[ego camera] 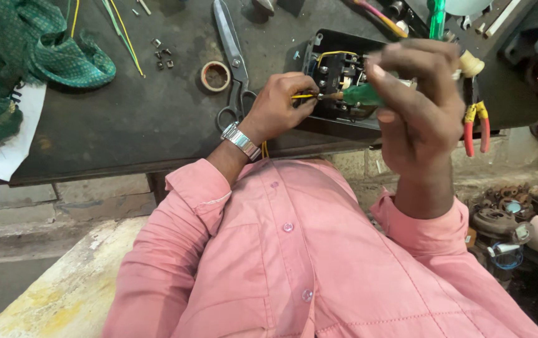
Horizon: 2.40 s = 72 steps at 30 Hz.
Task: The person connects wires to a black electrical component on a workbench. They use a screwdriver to tighten screws on the terminals while holding the wires in place. The person also picks up and positions additional wires during the process.
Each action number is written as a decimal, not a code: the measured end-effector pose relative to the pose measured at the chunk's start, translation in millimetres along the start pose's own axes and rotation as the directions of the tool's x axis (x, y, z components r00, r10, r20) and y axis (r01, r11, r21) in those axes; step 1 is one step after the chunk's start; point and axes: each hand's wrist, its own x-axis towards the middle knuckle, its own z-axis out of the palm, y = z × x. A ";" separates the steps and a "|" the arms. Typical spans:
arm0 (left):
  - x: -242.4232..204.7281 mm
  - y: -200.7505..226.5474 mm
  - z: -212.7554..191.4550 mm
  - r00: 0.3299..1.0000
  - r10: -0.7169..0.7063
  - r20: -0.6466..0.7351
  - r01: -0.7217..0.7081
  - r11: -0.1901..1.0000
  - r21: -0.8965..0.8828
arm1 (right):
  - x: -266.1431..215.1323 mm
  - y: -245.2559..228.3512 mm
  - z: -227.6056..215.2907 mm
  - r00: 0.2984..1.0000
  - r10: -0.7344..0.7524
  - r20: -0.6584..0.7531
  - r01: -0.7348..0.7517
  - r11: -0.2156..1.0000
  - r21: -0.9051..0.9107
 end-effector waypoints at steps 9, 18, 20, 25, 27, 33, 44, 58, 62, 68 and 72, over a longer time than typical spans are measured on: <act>0.2 5.6 1.5 0.998 -0.047 -0.032 0.050 0.994 0.093 | -8.4 -18.5 6.8 0.972 0.217 -0.092 -0.226 0.968 -0.104; -2.1 13.2 2.6 0.990 -0.136 0.042 0.122 0.963 0.239 | 0.3 -5.8 -19.3 0.980 0.086 0.179 -0.108 0.988 0.112; -1.6 14.3 3.7 0.992 -0.124 0.024 0.114 0.962 0.249 | 2.9 -4.8 -19.7 0.977 0.074 0.198 -0.101 0.986 0.130; -1.5 14.7 1.4 0.989 -0.142 0.044 0.130 0.967 0.218 | 3.3 -4.3 -20.8 0.971 0.084 0.224 -0.118 0.983 0.139; -1.6 13.9 -0.5 0.993 -0.110 0.049 0.098 0.975 0.201 | 1.8 -3.6 -23.9 0.970 0.086 0.229 -0.118 0.984 0.130; -1.6 14.6 -3.5 0.994 -0.101 0.052 0.091 0.982 0.163 | 1.6 0.8 -24.4 0.975 0.060 0.213 -0.096 0.983 0.159; -0.2 13.7 -5.5 0.997 -0.068 0.042 0.064 0.993 0.099 | 1.8 2.7 -24.3 0.978 0.038 0.208 -0.070 0.986 0.152; -1.6 15.4 -5.2 0.996 -0.074 0.039 0.067 0.985 0.158 | 15.7 -16.9 -25.8 0.960 0.028 0.280 -0.059 0.993 0.104; -1.2 16.4 -3.2 0.999 -0.050 0.015 0.047 0.990 0.129 | 19.2 -13.6 -20.3 0.954 -0.033 0.298 0.030 0.999 0.016; -4.2 10.4 1.7 0.995 -0.093 -0.024 0.096 0.978 0.183 | 3.2 -26.7 12.7 0.985 0.081 -0.152 -0.109 0.977 -0.186; -12.1 -2.8 10.3 0.970 -0.242 0.035 0.229 0.949 0.217 | -14.7 -17.1 20.0 0.992 0.052 -0.118 -0.049 0.998 0.026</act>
